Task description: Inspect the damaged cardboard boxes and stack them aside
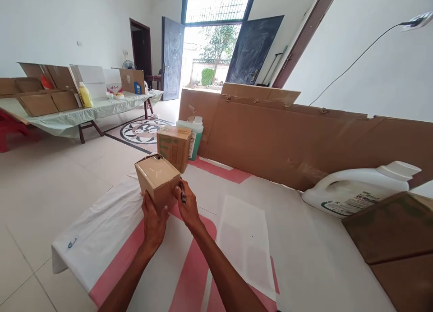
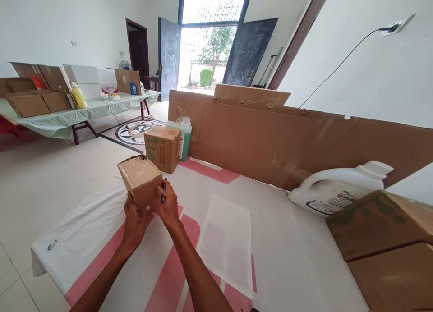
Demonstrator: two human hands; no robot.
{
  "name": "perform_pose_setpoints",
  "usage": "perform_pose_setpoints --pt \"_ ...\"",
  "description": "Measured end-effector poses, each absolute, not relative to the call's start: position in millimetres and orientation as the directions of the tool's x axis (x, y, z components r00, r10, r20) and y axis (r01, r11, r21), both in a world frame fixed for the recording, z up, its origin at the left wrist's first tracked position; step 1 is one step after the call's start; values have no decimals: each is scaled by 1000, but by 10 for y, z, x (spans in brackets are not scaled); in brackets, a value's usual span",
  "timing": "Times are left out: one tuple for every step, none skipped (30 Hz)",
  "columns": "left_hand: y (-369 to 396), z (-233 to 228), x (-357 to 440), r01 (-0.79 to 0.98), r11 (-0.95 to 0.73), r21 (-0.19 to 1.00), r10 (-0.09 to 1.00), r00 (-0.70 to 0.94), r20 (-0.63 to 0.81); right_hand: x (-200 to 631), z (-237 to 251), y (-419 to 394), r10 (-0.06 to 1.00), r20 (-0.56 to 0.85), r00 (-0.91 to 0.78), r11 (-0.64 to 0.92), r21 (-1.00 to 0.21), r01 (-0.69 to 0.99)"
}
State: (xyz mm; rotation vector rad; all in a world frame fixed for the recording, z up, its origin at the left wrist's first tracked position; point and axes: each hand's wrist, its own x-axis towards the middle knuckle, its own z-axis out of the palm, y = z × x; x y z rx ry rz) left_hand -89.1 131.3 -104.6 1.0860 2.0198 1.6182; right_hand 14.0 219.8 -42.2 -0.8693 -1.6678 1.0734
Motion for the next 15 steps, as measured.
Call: perform_pose_setpoints --pt "1432 -1072 -920 359 65 931 725 -659 203 107 -465 2301 898 318 -303 354 -933 69" --pt "1545 -1096 -945 368 63 928 716 -664 215 89 -511 2378 907 303 -293 337 -939 73" --pt "1650 -1119 -965 379 61 923 706 -670 229 88 -556 2428 917 283 -280 316 -945 80" --pt "1746 -1140 -980 389 59 919 696 -676 241 102 -596 2451 927 262 -267 295 -951 89" --pt "1834 -1159 -990 398 60 916 686 -683 251 133 -629 2447 935 242 -258 274 -957 98" --pt "1913 -1177 -996 404 64 912 676 -690 259 178 -651 2420 941 223 -255 256 -961 106" --pt "1986 -1192 -998 409 68 910 667 -697 264 236 -661 2370 944 206 -259 241 -964 113" --pt "2053 -1205 -1000 414 73 907 659 -703 268 306 -658 2301 945 193 -265 230 -966 120" --pt "2116 -1216 -1002 419 76 905 653 -706 273 386 -645 2216 945 181 -273 222 -967 126" --pt "2178 -1224 -1007 425 77 902 649 -708 278 477 -625 2119 945 171 -280 215 -967 134" --pt "2239 -1230 -1016 431 77 899 646 -708 284 579 -600 2012 944 161 -287 208 -968 143" --pt "2301 -1233 -1030 437 76 896 643 -709 291 692 -576 1902 945 152 -291 202 -968 151" --pt "2364 -1232 -1050 443 75 893 638 -710 298 820 -557 1790 946 142 -291 194 -968 157" --pt "2426 -1225 -1077 449 76 891 632 -712 305 963 -547 1680 949 130 -286 183 -969 165" --pt "2484 -1208 -1109 454 75 888 626 -715 312 1122 -547 1575 957 120 -264 169 -970 173"
